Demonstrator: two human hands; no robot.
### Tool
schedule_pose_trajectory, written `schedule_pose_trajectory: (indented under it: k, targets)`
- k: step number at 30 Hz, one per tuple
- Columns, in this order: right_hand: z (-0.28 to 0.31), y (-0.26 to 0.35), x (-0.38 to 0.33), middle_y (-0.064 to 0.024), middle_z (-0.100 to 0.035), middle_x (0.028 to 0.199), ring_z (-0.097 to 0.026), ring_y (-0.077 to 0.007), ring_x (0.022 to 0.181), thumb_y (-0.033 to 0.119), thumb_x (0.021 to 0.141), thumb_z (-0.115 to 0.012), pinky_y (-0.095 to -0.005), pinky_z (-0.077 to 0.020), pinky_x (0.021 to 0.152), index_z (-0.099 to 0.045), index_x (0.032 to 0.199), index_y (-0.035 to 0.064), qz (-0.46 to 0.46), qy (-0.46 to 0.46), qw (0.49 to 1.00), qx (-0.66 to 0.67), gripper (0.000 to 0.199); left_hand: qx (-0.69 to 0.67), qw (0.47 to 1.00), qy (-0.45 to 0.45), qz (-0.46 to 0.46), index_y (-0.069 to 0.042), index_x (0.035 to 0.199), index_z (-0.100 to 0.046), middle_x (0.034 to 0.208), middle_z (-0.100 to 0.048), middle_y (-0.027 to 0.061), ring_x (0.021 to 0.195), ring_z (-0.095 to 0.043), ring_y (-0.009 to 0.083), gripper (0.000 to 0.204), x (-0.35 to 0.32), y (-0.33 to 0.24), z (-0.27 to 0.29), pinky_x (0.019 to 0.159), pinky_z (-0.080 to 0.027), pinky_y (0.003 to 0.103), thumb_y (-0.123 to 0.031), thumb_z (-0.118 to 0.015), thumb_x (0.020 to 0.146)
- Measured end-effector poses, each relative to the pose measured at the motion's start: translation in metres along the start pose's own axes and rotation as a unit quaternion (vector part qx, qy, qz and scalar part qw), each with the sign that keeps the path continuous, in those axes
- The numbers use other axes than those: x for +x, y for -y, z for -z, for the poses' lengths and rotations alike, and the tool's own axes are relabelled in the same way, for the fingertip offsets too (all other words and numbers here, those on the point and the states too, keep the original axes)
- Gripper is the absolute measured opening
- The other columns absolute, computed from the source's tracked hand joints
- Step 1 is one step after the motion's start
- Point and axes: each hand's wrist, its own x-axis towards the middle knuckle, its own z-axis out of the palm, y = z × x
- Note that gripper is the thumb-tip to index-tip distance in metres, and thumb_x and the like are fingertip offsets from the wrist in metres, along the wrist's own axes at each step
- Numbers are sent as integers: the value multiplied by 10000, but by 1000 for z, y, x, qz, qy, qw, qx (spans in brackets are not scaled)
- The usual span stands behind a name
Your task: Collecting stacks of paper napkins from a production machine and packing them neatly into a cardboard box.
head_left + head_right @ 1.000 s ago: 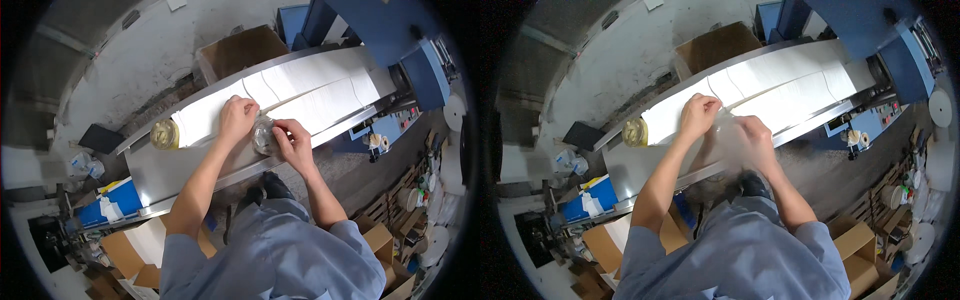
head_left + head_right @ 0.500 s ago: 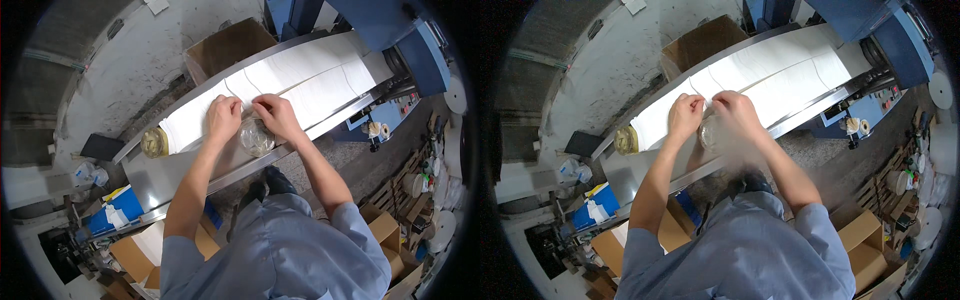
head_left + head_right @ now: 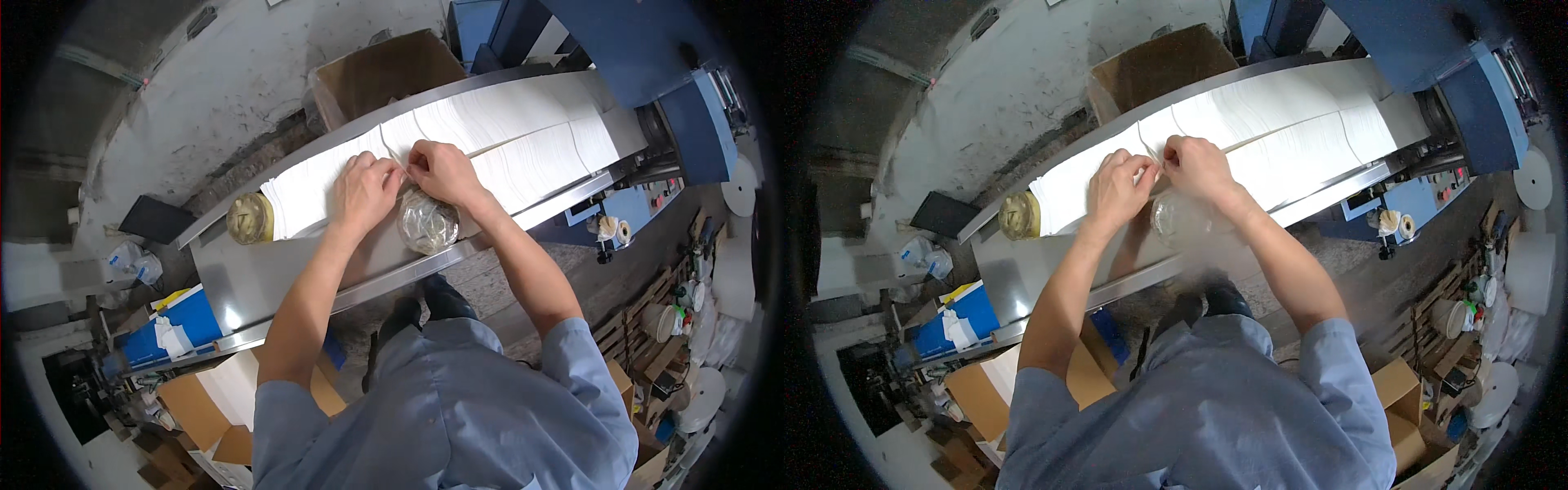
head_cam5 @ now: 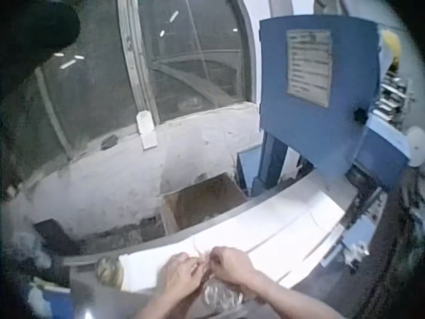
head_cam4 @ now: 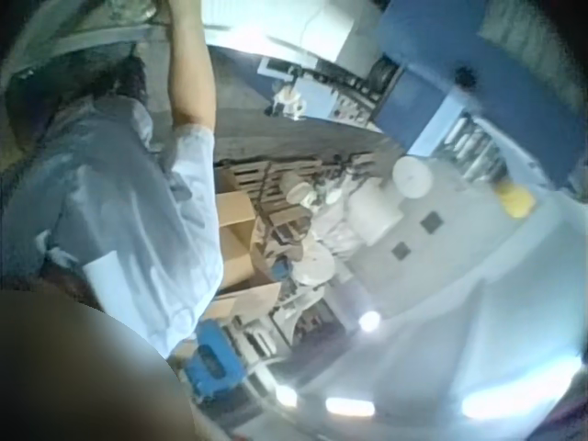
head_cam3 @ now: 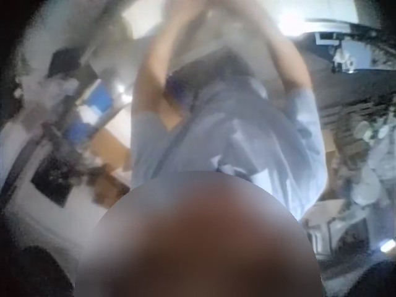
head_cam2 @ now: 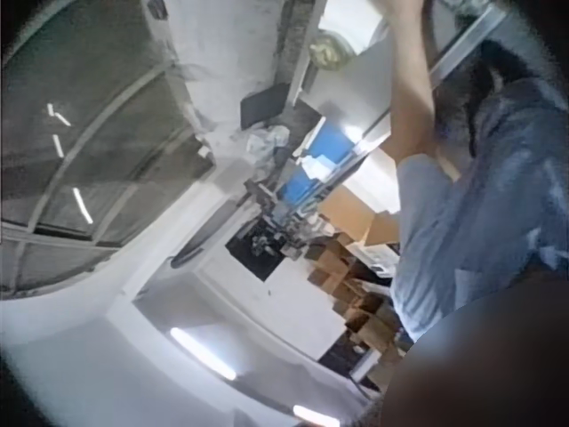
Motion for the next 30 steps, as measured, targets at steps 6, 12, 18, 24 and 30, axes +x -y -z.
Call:
schedule_pose_trajectory:
  k: [6, 12, 18, 24, 30]
  targets:
    - [1, -5, -2, -157, -738, 853, -721, -343, 800, 152, 837, -709, -427, -574, 748, -719, 925, 30, 11, -2, 1000, -7, 151, 49, 999, -15, 7, -87, 859, -759, 852, -642, 90, 881, -656, 300, 197, -5, 16, 5, 750, -544, 442, -278, -748, 903]
    - [0, -9, -1, -161, -739, 849, -722, -343, 797, 156, 826, -719, -421, -576, 746, -719, 917, 25, 19, -16, 1000, -18, 159, 29, 993, -46, -105, -50, 917, -745, 922, -685, 91, 904, -655, 309, 135, 8, -5, 4, 814, -554, 428, -180, -714, 900]
    - [3, -6, 0, -175, -742, 880, -720, -373, 848, 168, 848, -693, -443, -575, 784, -740, 929, 45, -8, 10, 1000, -2, 155, -15, 989, -10, -147, -17, 881, -709, 988, -703, 94, 910, -645, 303, 95, 12, 9, -11, 806, -556, 412, -110, -707, 862]
    - [4, -4, 0, -162, -747, 879, -727, -356, 846, 177, 842, -700, -435, -577, 780, -739, 932, 43, -12, 12, 1000, -16, 166, -23, 982, -12, -186, -46, 833, -687, 914, -663, 67, 884, -620, 288, 97, 15, 15, -12, 770, -559, 416, -141, -703, 846]
    - [7, -4, 0, -155, -748, 875, -728, -347, 843, 166, 838, -698, -430, -578, 777, -736, 928, 38, -28, 18, 999, -6, 161, -24, 976, 15, -216, -59, 846, -679, 917, -664, 63, 885, -616, 284, 92, 18, 21, -9, 770, -559, 416, -149, -698, 853]
